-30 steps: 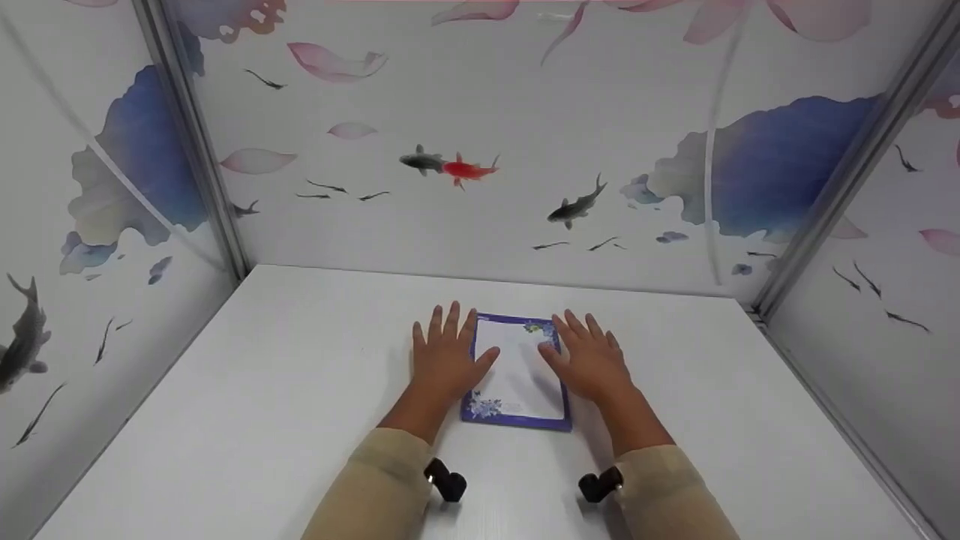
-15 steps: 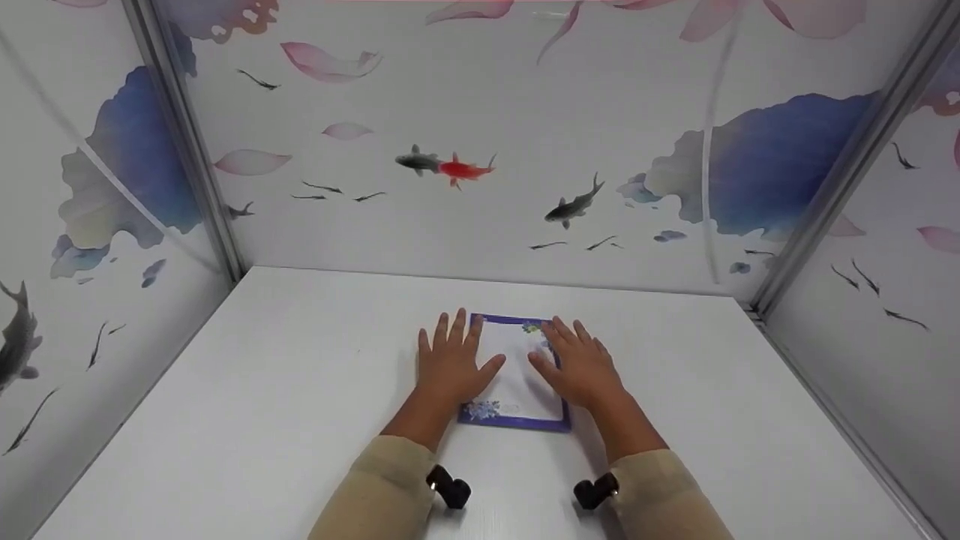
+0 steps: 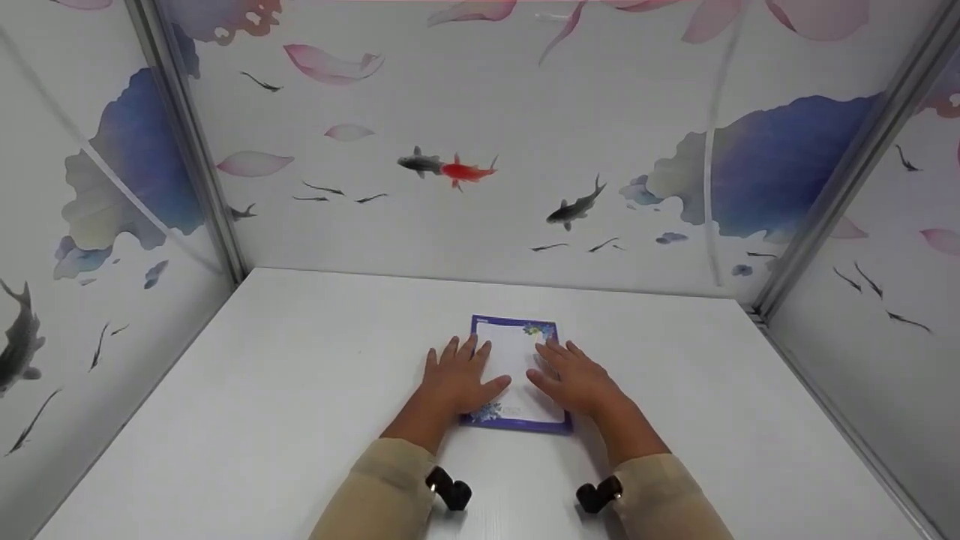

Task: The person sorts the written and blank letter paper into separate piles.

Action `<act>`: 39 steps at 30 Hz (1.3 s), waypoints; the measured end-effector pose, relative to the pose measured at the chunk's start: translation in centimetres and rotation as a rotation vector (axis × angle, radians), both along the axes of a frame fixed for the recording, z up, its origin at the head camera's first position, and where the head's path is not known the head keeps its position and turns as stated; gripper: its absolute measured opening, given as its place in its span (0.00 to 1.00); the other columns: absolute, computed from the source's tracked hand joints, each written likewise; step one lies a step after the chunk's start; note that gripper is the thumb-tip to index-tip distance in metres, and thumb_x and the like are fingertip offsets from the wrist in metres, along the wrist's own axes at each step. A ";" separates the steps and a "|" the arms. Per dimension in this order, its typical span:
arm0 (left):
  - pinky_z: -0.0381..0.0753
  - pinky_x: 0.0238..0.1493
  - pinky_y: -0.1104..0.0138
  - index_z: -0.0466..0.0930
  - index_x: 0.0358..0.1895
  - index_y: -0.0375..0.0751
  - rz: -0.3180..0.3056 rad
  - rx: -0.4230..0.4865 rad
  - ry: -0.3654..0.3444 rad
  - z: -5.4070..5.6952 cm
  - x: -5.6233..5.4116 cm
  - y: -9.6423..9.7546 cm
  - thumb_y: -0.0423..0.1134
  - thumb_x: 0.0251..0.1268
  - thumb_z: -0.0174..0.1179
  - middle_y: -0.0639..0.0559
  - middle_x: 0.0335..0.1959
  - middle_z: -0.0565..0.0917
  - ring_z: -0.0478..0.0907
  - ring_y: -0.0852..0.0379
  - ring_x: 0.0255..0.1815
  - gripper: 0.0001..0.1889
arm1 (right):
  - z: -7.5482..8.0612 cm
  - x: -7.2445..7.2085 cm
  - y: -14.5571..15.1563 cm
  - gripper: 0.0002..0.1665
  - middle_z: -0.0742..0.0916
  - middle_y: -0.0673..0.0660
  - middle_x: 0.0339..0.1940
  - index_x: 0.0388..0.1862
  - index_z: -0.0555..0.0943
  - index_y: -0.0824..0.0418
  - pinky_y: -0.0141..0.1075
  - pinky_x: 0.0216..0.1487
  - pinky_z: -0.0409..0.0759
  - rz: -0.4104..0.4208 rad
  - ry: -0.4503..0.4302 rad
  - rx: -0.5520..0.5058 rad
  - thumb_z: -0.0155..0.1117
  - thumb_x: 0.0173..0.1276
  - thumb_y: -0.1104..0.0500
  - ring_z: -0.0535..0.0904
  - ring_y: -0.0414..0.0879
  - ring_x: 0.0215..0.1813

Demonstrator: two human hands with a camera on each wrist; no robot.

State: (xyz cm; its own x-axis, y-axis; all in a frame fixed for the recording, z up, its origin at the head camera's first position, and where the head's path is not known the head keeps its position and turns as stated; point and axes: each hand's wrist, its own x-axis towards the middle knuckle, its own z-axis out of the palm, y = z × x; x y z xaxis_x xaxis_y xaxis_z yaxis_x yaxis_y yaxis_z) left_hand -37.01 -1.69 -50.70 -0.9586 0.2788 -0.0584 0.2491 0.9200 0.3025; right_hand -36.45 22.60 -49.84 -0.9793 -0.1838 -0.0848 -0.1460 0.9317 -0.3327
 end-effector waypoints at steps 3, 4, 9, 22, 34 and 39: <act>0.41 0.88 0.34 0.55 0.88 0.57 -0.011 0.000 -0.025 -0.2 0.0 -0.1 0.80 0.73 0.42 0.51 0.91 0.51 0.43 0.40 0.92 0.48 | -0.2 0.0 0.1 0.46 0.60 0.50 0.91 0.88 0.61 0.40 0.70 0.86 0.49 0.011 -0.028 0.013 0.46 0.78 0.23 0.47 0.60 0.93; 0.42 0.88 0.34 0.55 0.87 0.57 -0.016 0.002 -0.030 -0.1 0.0 -0.2 0.80 0.73 0.42 0.51 0.91 0.51 0.44 0.40 0.92 0.48 | -0.2 0.0 0.1 0.46 0.61 0.50 0.91 0.87 0.61 0.41 0.70 0.87 0.50 0.015 -0.036 0.017 0.46 0.78 0.23 0.47 0.60 0.92; 0.43 0.88 0.35 0.56 0.87 0.56 -0.034 -0.005 -0.038 0.1 -0.1 -0.5 0.80 0.72 0.43 0.51 0.91 0.53 0.45 0.40 0.92 0.48 | -0.2 -0.1 0.2 0.47 0.60 0.50 0.91 0.87 0.62 0.40 0.70 0.87 0.48 0.021 -0.082 0.030 0.47 0.77 0.22 0.47 0.60 0.92; 0.43 0.89 0.36 0.56 0.87 0.57 -0.106 0.012 -0.069 0.3 -0.4 -1.8 0.80 0.69 0.49 0.53 0.91 0.53 0.45 0.42 0.92 0.50 | -0.2 -0.1 1.1 0.51 0.56 0.45 0.92 0.88 0.58 0.34 0.73 0.86 0.45 0.045 -0.134 0.037 0.54 0.70 0.20 0.43 0.58 0.93; 0.39 0.90 0.38 0.55 0.88 0.60 -0.144 0.033 -0.100 0.4 -0.6 -2.9 0.83 0.58 0.59 0.55 0.91 0.51 0.42 0.44 0.93 0.57 | -0.4 0.1 2.1 0.58 0.52 0.39 0.92 0.85 0.56 0.22 0.80 0.81 0.45 0.006 -0.194 -0.049 0.69 0.58 0.21 0.40 0.58 0.93; 0.40 0.90 0.38 0.56 0.87 0.59 -0.133 0.038 -0.086 0.3 -0.3 -2.7 0.82 0.58 0.60 0.55 0.91 0.52 0.43 0.43 0.93 0.57 | -0.2 0.4 2.1 0.57 0.54 0.39 0.92 0.85 0.58 0.23 0.79 0.81 0.46 0.001 -0.176 -0.057 0.71 0.58 0.22 0.41 0.57 0.93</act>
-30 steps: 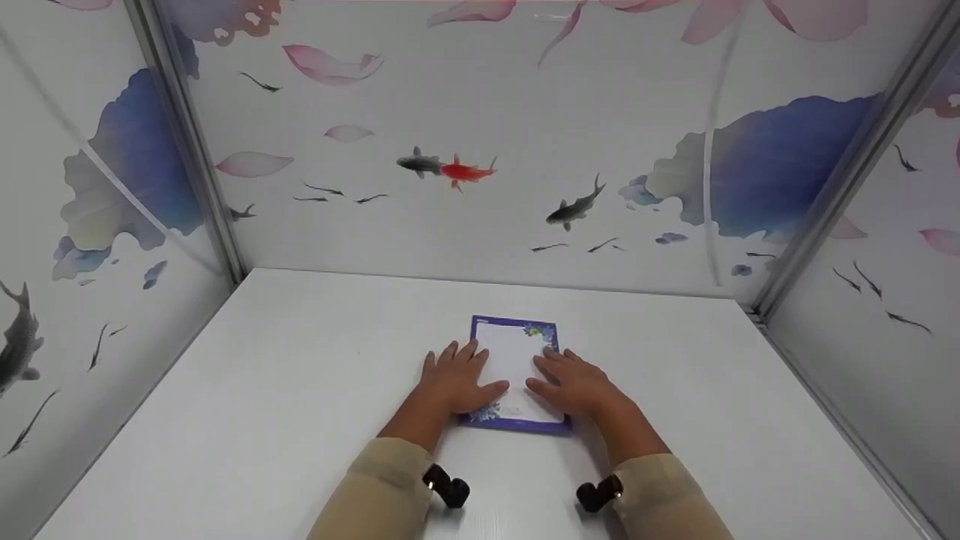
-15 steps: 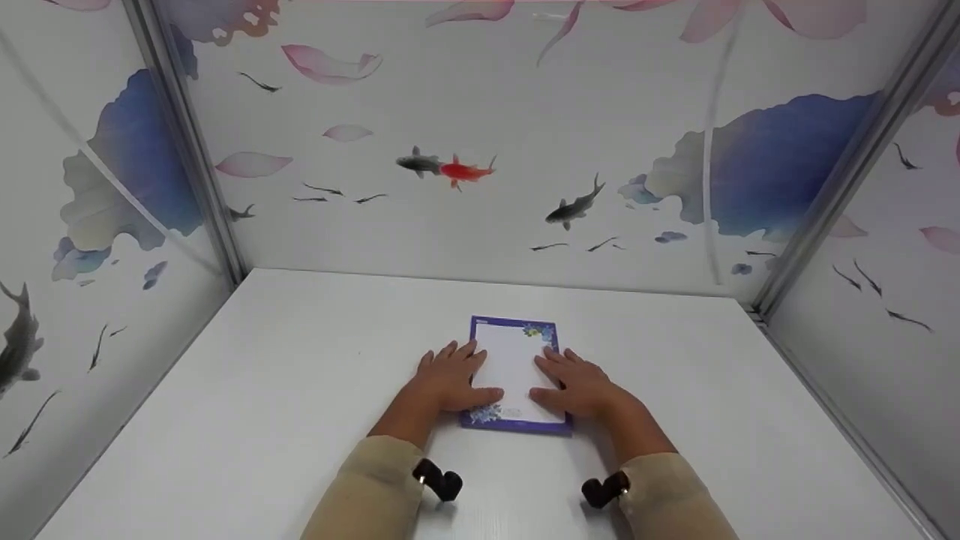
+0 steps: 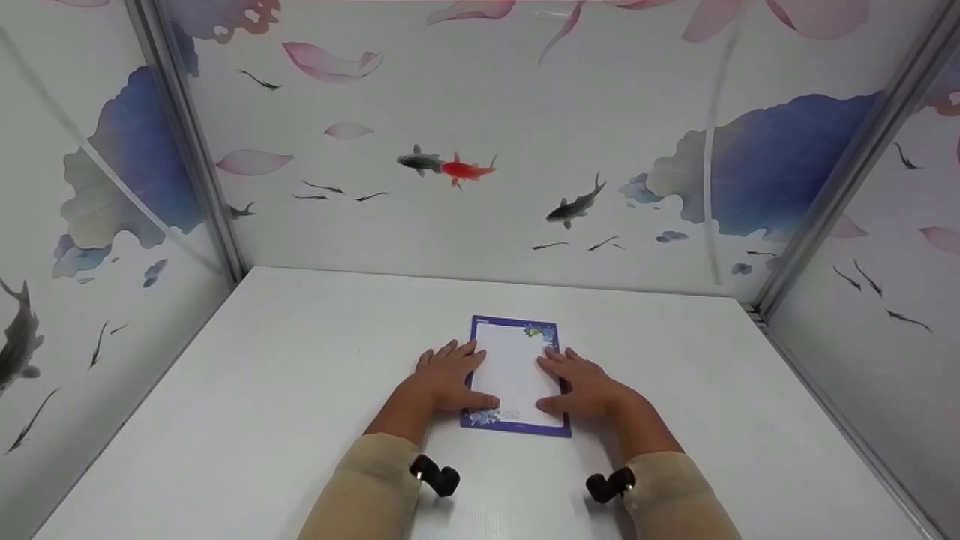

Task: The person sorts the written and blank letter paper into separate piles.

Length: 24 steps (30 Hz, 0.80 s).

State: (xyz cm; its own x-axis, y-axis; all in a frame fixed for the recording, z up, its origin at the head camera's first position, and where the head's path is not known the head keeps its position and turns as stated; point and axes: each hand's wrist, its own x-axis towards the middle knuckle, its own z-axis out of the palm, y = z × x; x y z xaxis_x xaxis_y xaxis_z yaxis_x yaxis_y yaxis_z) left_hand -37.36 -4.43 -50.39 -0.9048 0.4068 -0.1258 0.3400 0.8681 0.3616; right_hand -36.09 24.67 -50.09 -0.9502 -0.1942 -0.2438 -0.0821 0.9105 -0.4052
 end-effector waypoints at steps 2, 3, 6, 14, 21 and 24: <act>0.40 0.90 0.38 0.56 0.87 0.60 0.004 -0.003 0.001 0.1 0.1 0.1 0.81 0.59 0.61 0.55 0.91 0.52 0.43 0.44 0.93 0.56 | 0.1 0.1 0.0 0.56 0.55 0.39 0.92 0.85 0.59 0.23 0.78 0.82 0.46 -0.002 0.003 -0.003 0.71 0.59 0.22 0.41 0.57 0.93; 0.40 0.90 0.39 0.56 0.87 0.60 0.008 -0.002 -0.001 0.1 0.1 0.1 0.81 0.59 0.61 0.55 0.91 0.52 0.43 0.44 0.93 0.56 | 0.1 0.1 0.0 0.55 0.55 0.39 0.92 0.84 0.59 0.23 0.78 0.82 0.46 -0.003 0.003 -0.007 0.71 0.60 0.23 0.41 0.57 0.93; 0.40 0.90 0.39 0.58 0.87 0.61 0.022 0.003 -0.012 0.3 0.0 0.2 0.80 0.60 0.62 0.56 0.91 0.53 0.43 0.44 0.93 0.54 | 0.1 0.1 0.0 0.53 0.55 0.40 0.92 0.84 0.60 0.23 0.78 0.82 0.46 -0.009 0.001 -0.018 0.70 0.61 0.23 0.41 0.57 0.93; 0.46 0.89 0.39 0.64 0.84 0.61 0.018 0.029 -0.014 0.5 -0.3 -0.3 0.71 0.69 0.61 0.56 0.89 0.58 0.48 0.45 0.92 0.43 | -0.2 0.0 0.4 0.44 0.56 0.43 0.92 0.79 0.64 0.15 0.77 0.83 0.45 -0.054 -0.008 -0.086 0.70 0.65 0.26 0.43 0.59 0.93; 0.56 0.86 0.39 0.71 0.80 0.61 0.045 0.106 0.044 0.1 -0.8 -0.7 0.61 0.72 0.63 0.56 0.85 0.67 0.57 0.46 0.89 0.35 | 0.2 -0.1 0.6 0.35 0.61 0.49 0.91 0.74 0.71 0.16 0.71 0.85 0.50 -0.147 -0.018 -0.175 0.72 0.72 0.38 0.50 0.63 0.91; 0.58 0.85 0.39 0.72 0.79 0.62 0.067 0.123 0.061 -0.2 -1.0 -0.7 0.60 0.72 0.65 0.55 0.84 0.70 0.61 0.46 0.88 0.34 | 0.4 0.0 0.5 0.33 0.67 0.53 0.88 0.73 0.75 0.22 0.69 0.85 0.54 -0.173 0.017 -0.190 0.73 0.73 0.43 0.55 0.64 0.90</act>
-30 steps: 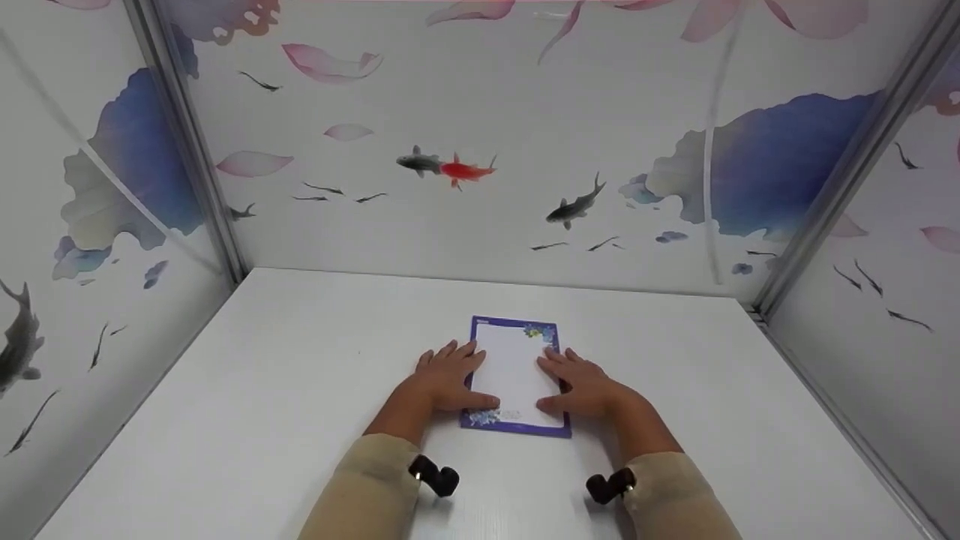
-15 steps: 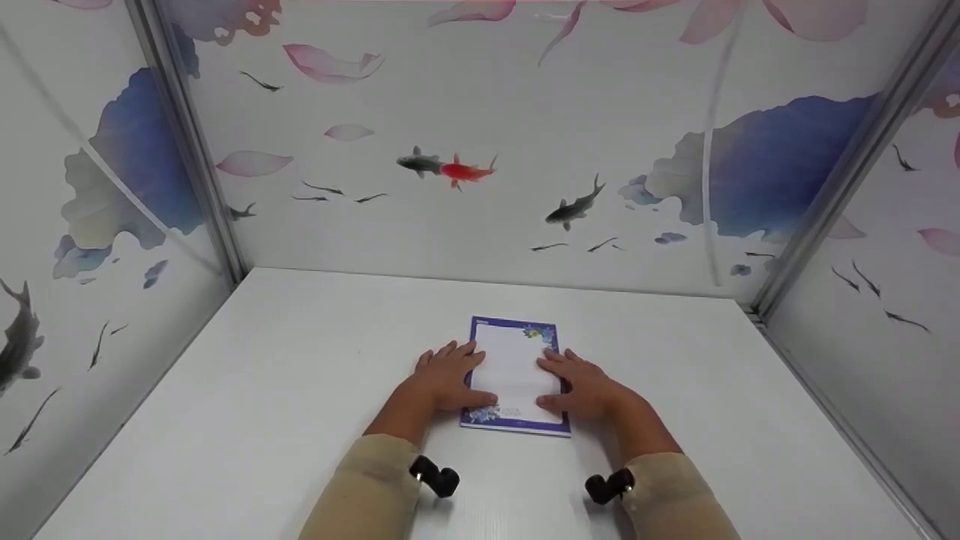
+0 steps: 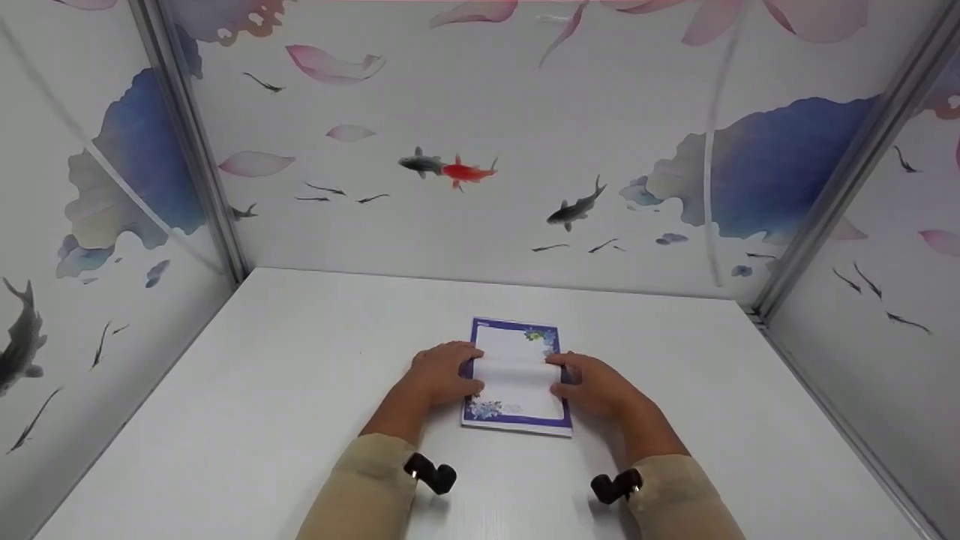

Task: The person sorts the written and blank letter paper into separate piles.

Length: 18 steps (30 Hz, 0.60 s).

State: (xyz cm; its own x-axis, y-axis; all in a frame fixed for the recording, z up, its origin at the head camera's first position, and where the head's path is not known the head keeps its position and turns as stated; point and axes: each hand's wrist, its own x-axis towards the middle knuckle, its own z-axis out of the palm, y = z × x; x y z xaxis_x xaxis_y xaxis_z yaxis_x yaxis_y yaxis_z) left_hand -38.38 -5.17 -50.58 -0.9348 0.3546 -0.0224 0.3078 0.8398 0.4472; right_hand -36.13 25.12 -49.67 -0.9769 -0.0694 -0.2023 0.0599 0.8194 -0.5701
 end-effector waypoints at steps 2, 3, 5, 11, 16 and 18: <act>0.60 0.85 0.40 0.73 0.78 0.62 0.014 0.007 0.013 -0.1 -0.1 0.1 0.60 0.71 0.66 0.55 0.83 0.71 0.63 0.46 0.86 0.34 | 0.2 0.0 0.0 0.32 0.71 0.54 0.86 0.73 0.78 0.27 0.67 0.85 0.56 -0.012 0.022 -0.016 0.75 0.73 0.46 0.58 0.65 0.89; 0.61 0.85 0.41 0.74 0.78 0.63 0.021 0.009 0.021 -0.2 -0.1 0.2 0.60 0.70 0.67 0.54 0.82 0.72 0.64 0.46 0.86 0.34 | 0.2 0.0 -0.1 0.32 0.72 0.55 0.85 0.72 0.79 0.29 0.67 0.86 0.57 -0.015 0.032 -0.023 0.76 0.72 0.47 0.59 0.64 0.88; 0.64 0.84 0.42 0.75 0.77 0.64 0.034 0.008 0.041 -0.2 -0.1 0.3 0.60 0.69 0.69 0.53 0.80 0.74 0.67 0.45 0.84 0.34 | 0.4 -0.1 -0.1 0.31 0.75 0.56 0.83 0.71 0.81 0.34 0.65 0.85 0.60 -0.003 0.066 -0.026 0.77 0.71 0.49 0.64 0.63 0.86; 0.75 0.75 0.47 0.77 0.75 0.67 0.073 0.022 0.076 0.1 0.1 0.6 0.60 0.63 0.74 0.48 0.71 0.76 0.72 0.46 0.71 0.35 | 0.8 -0.4 -0.3 0.29 0.81 0.54 0.65 0.67 0.85 0.36 0.58 0.78 0.76 0.028 0.137 0.040 0.80 0.68 0.51 0.76 0.54 0.68; 0.76 0.75 0.48 0.77 0.76 0.62 0.055 0.025 0.072 0.1 0.1 0.6 0.58 0.64 0.74 0.49 0.70 0.79 0.73 0.47 0.70 0.36 | 0.7 -0.6 -0.6 0.32 0.84 0.53 0.58 0.69 0.85 0.38 0.52 0.70 0.82 -0.005 0.105 0.015 0.81 0.66 0.53 0.78 0.51 0.59; 0.75 0.76 0.48 0.77 0.76 0.60 0.048 0.031 0.068 0.2 0.1 0.7 0.58 0.66 0.72 0.48 0.70 0.79 0.73 0.46 0.71 0.35 | 0.8 -0.6 -0.6 0.33 0.85 0.52 0.55 0.70 0.85 0.40 0.49 0.65 0.84 -0.017 0.101 -0.010 0.82 0.65 0.54 0.79 0.51 0.56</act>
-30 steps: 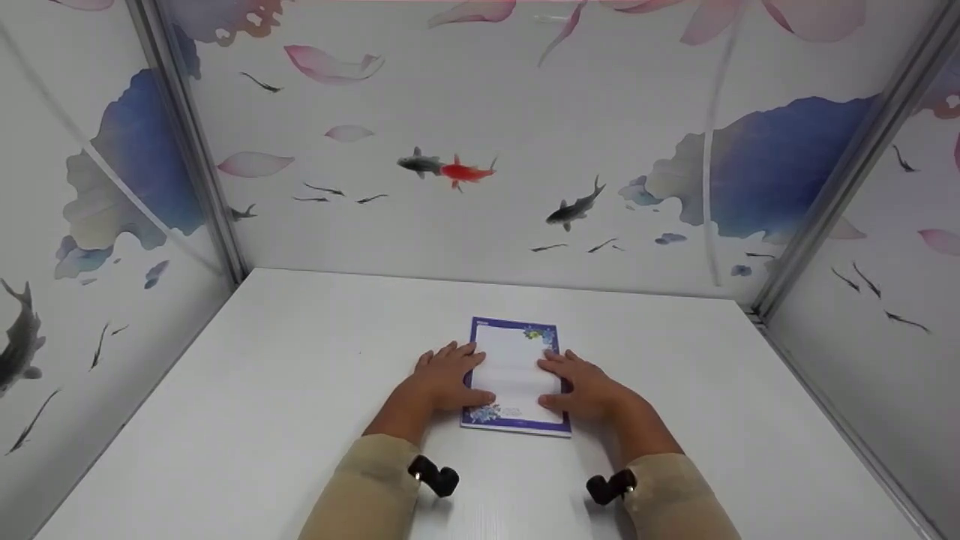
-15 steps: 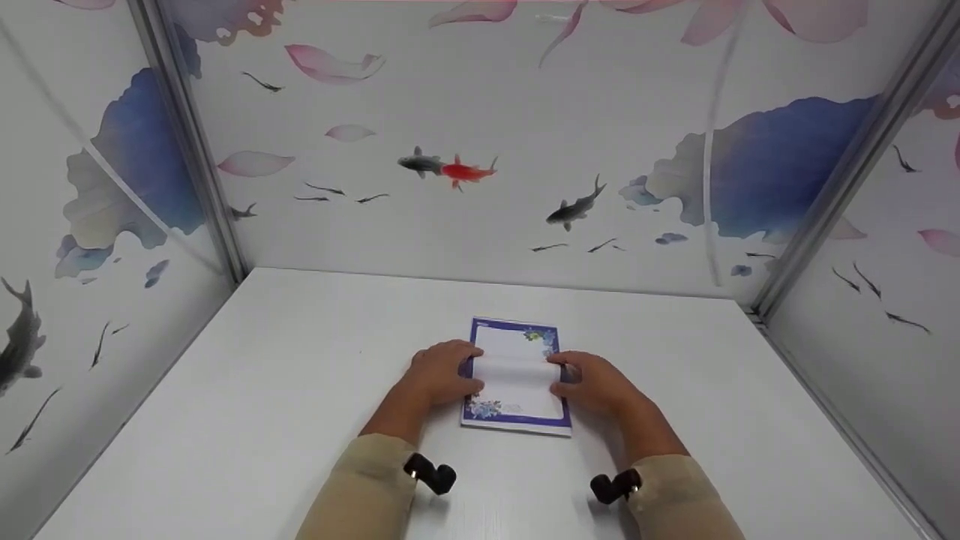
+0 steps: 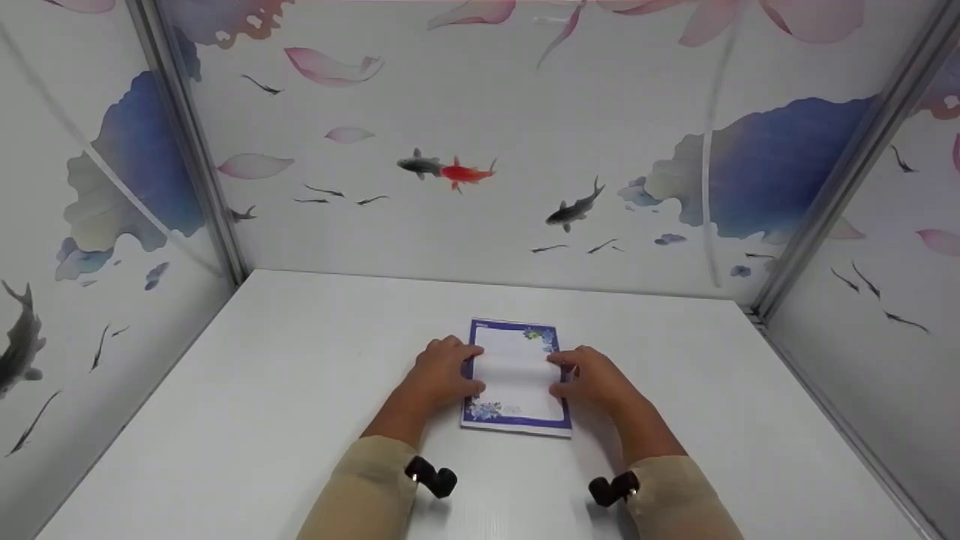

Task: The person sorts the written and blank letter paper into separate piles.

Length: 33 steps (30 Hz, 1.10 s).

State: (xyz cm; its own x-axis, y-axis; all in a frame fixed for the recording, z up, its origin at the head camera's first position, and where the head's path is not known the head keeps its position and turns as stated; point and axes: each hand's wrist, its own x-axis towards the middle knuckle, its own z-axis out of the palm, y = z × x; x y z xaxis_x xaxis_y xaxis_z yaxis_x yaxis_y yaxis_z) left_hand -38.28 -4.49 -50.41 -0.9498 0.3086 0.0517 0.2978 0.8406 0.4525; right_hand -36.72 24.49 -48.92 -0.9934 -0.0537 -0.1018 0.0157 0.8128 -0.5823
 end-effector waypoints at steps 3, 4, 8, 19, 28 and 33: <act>0.74 0.76 0.48 0.77 0.76 0.58 0.009 0.026 -0.009 0.0 0.1 0.1 0.59 0.69 0.69 0.48 0.69 0.80 0.73 0.46 0.71 0.34 | 0.1 0.0 -0.1 0.33 0.86 0.52 0.52 0.69 0.85 0.44 0.44 0.59 0.85 -0.015 0.000 -0.029 0.82 0.65 0.54 0.79 0.50 0.53; 0.75 0.76 0.49 0.78 0.76 0.56 0.014 0.034 -0.008 0.0 0.1 0.1 0.59 0.71 0.67 0.47 0.68 0.80 0.74 0.47 0.70 0.32 | 0.2 0.0 -0.1 0.32 0.86 0.52 0.52 0.69 0.86 0.46 0.43 0.58 0.85 -0.018 0.003 -0.037 0.82 0.65 0.53 0.79 0.50 0.52; 0.78 0.75 0.52 0.81 0.72 0.49 0.058 0.115 -0.007 0.1 0.3 0.5 0.55 0.77 0.63 0.47 0.64 0.83 0.79 0.48 0.66 0.26 | 0.3 0.1 -0.2 0.27 0.88 0.54 0.52 0.67 0.86 0.52 0.41 0.57 0.86 -0.056 0.007 -0.069 0.78 0.69 0.51 0.81 0.49 0.51; 0.84 0.68 0.53 0.82 0.69 0.43 0.296 0.484 -0.108 0.7 0.2 1.7 0.40 0.73 0.67 0.47 0.58 0.88 0.84 0.50 0.60 0.23 | 0.8 -0.3 -0.6 0.27 0.89 0.61 0.57 0.73 0.81 0.59 0.39 0.54 0.91 -0.265 -0.063 -0.350 0.69 0.76 0.58 0.87 0.49 0.50; 0.86 0.67 0.55 0.84 0.66 0.43 0.353 0.571 -0.107 0.9 0.3 1.8 0.40 0.73 0.68 0.48 0.56 0.88 0.85 0.50 0.59 0.20 | 0.9 0.0 -0.4 0.25 0.87 0.64 0.58 0.72 0.81 0.62 0.40 0.57 0.91 -0.283 -0.050 -0.451 0.65 0.79 0.61 0.88 0.50 0.53; 0.86 0.66 0.55 0.85 0.64 0.42 0.362 0.581 -0.102 0.8 0.3 1.8 0.39 0.73 0.68 0.48 0.54 0.88 0.85 0.52 0.57 0.19 | 0.9 0.1 -0.3 0.24 0.87 0.63 0.57 0.71 0.81 0.62 0.39 0.56 0.91 -0.276 -0.041 -0.469 0.65 0.78 0.62 0.88 0.49 0.52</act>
